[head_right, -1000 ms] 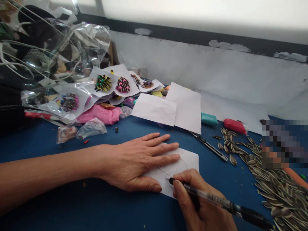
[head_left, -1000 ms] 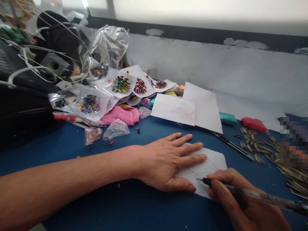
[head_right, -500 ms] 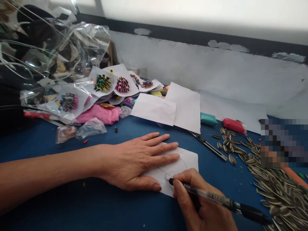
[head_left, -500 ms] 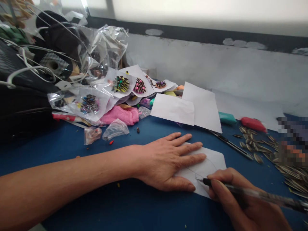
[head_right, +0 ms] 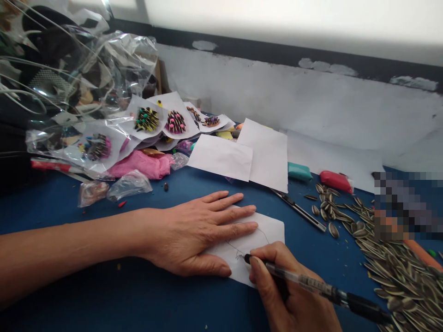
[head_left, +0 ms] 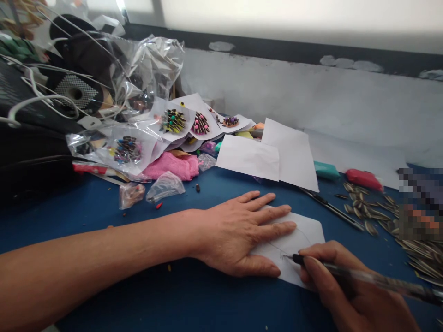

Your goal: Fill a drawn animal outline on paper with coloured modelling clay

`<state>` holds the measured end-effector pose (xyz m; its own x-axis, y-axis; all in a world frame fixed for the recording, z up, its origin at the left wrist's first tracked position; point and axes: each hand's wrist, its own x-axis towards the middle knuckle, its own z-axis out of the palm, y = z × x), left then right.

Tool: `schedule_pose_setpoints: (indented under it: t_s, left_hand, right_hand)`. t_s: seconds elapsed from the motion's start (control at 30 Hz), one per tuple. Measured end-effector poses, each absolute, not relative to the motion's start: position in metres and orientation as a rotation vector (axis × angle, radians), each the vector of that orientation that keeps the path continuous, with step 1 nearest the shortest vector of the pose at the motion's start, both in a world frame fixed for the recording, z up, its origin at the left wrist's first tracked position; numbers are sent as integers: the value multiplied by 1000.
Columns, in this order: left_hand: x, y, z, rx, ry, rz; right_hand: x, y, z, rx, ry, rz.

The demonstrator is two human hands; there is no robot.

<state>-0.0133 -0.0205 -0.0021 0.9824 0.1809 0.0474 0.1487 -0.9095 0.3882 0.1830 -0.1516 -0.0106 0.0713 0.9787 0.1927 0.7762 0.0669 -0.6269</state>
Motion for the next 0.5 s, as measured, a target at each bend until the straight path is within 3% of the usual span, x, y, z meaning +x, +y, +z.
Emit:
schedule_pose_setpoints:
  t_s: [0.3, 0.5]
  left_hand:
    - [-13, -21, -1, 2733, 249, 82]
    - [-13, -21, 0, 2725, 251, 71]
  right_hand:
    - [189, -148, -4, -1714, -1901, 342]
    - [181, -156, -3, -1852, -1564, 301]
